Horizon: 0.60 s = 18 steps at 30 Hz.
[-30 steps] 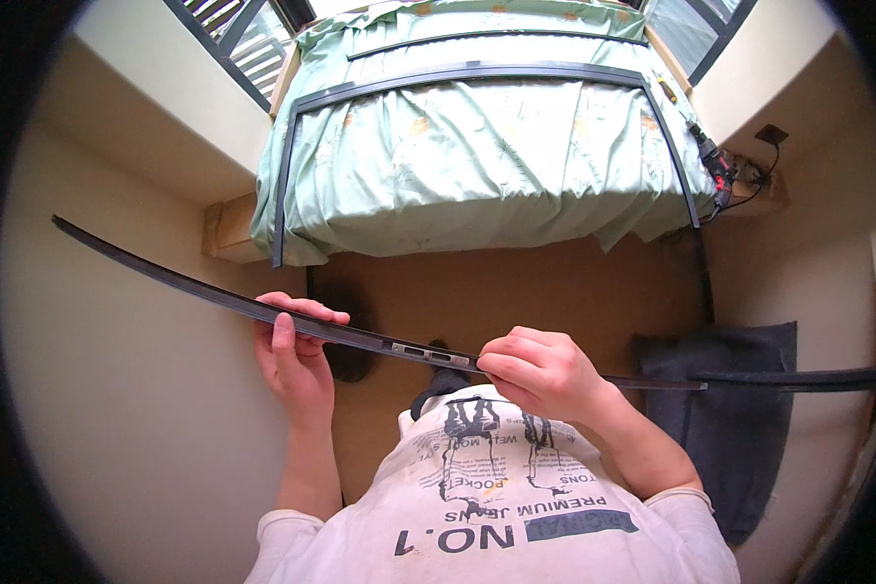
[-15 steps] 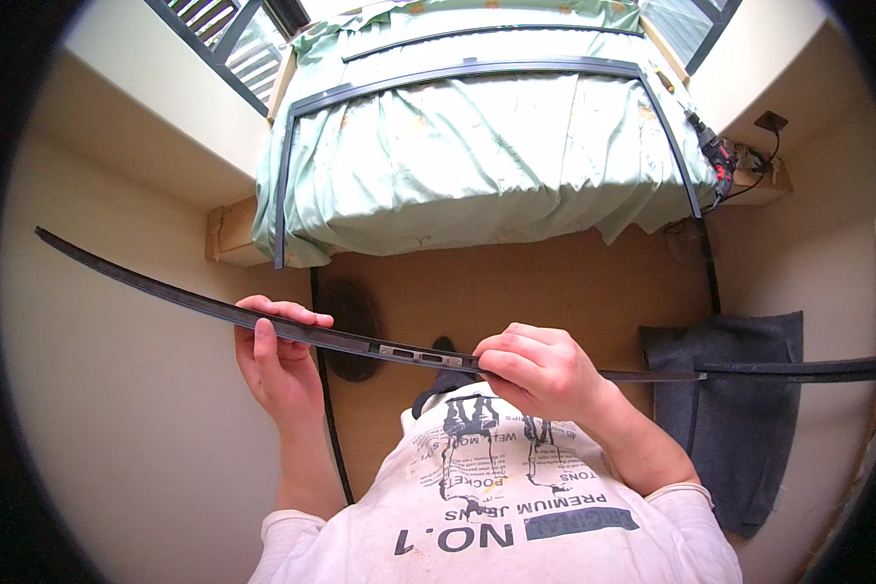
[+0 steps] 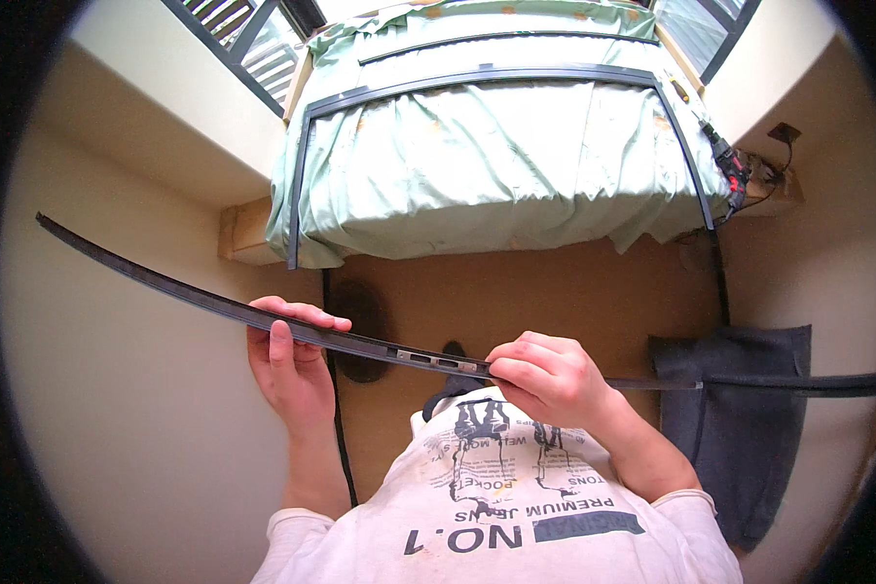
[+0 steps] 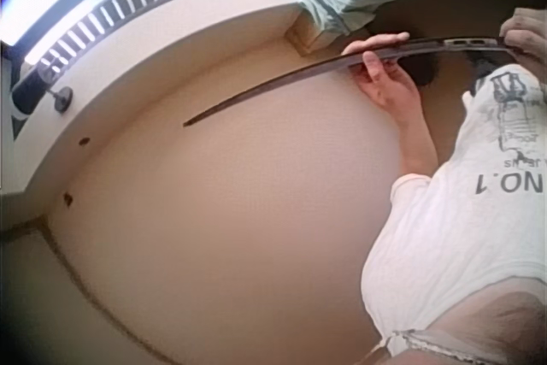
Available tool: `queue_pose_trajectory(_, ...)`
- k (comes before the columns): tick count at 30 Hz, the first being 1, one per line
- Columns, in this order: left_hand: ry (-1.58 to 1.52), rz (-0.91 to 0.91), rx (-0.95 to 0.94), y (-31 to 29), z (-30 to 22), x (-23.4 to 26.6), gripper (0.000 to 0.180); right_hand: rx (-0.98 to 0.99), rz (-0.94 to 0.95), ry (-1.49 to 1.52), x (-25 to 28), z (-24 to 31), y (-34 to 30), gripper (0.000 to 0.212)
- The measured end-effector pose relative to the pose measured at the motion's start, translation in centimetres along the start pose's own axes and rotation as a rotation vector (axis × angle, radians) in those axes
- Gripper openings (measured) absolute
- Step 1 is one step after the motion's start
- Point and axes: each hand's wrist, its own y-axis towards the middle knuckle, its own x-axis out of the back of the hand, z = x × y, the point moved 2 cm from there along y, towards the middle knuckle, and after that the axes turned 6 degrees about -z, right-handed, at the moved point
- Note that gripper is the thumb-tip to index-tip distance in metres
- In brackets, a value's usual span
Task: The person assembles a window screen frame by fitting metal bars together and using a drill to secure them with screws.
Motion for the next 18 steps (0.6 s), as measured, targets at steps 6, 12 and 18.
queue_pose_trajectory(6, 0.008, -0.019, 0.002, 0.33, -0.01, -0.37, 0.024, 0.024, -0.059, 0.0, 0.23, -0.16, -0.09, 0.022)
queue_pose_trajectory(12, -0.014, 0.046, 0.042, 0.58, -0.32, -0.34, 0.026, 0.04, -0.076, 0.01, 0.37, 0.13, -0.13, 0.024)
queue_pose_trajectory(18, 0.014, 0.033, 0.022, 0.55, -0.4, -0.51, 0.024, 0.045, -0.073, 0.01, 0.25, 0.59, -0.18, 0.024)
